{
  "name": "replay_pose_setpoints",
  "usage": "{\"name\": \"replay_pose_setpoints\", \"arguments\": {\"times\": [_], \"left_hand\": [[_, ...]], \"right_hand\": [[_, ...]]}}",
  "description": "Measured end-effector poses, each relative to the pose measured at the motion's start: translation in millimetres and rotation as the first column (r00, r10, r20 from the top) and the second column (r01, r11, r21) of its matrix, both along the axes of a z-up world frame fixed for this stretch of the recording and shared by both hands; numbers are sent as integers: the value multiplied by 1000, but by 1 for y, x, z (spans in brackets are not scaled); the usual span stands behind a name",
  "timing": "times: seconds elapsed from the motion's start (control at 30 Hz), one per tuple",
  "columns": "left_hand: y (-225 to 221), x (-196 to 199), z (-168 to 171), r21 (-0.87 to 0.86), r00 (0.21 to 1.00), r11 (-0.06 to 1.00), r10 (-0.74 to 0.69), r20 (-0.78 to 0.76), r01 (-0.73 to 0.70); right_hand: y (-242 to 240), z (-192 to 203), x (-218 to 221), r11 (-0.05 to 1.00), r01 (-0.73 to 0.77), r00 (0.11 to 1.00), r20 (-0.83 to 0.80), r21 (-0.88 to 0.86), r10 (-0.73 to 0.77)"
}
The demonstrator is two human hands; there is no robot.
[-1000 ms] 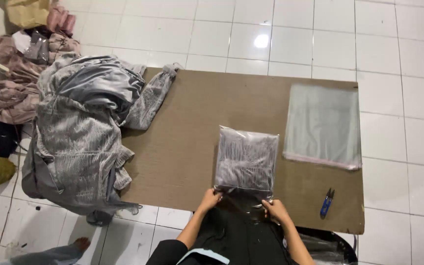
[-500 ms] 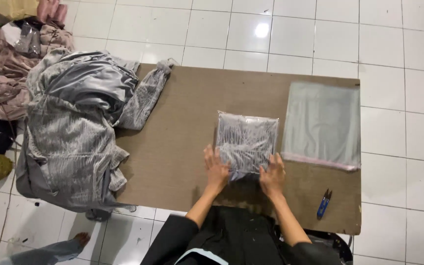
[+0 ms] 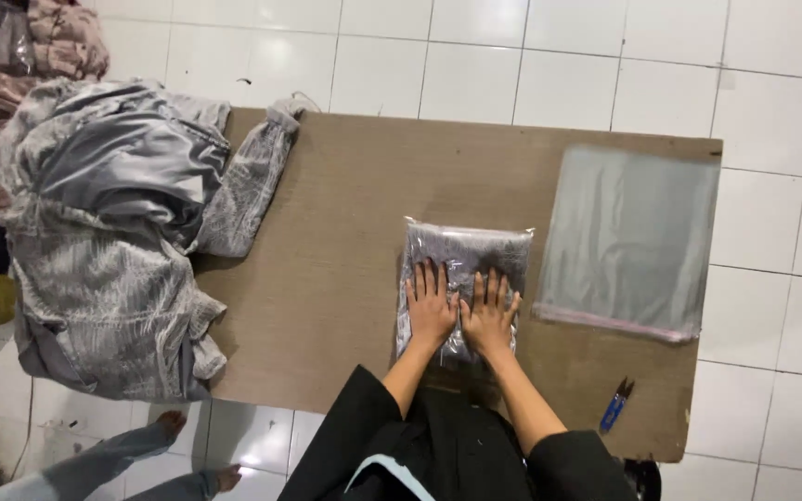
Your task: Folding a silver garment and placing it into a clear plastic bag for packaging.
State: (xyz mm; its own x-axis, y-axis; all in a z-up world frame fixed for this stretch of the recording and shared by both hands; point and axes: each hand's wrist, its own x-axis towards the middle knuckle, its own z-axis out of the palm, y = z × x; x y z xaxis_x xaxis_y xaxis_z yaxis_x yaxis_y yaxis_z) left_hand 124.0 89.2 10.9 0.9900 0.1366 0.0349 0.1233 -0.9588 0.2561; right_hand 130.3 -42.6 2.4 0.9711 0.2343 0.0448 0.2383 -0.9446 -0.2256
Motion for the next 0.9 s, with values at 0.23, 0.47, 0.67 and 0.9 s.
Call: {"name": "replay_pose_setpoints", "arguments": {"times": [0.23,0.47,0.67,0.9], "left_hand": [[1,32,38,0,986,998,56,-159,-57],[53,76,17,-272,982,958,41,-186,-92],[64,-44,59,-295,960,951,4,-280,-90],[86,-99,19,-440,994,898,-21,-103,-27]], "right_hand": [[-30,3,48,991,121,929,359,-60,-91],[-29,14,100,992,114,972,-212,52,-101],[-52,33,-34,992,128,970,-210,1,-125],[-101,-28,-66,749,516,836,-434,415,-335]]}}
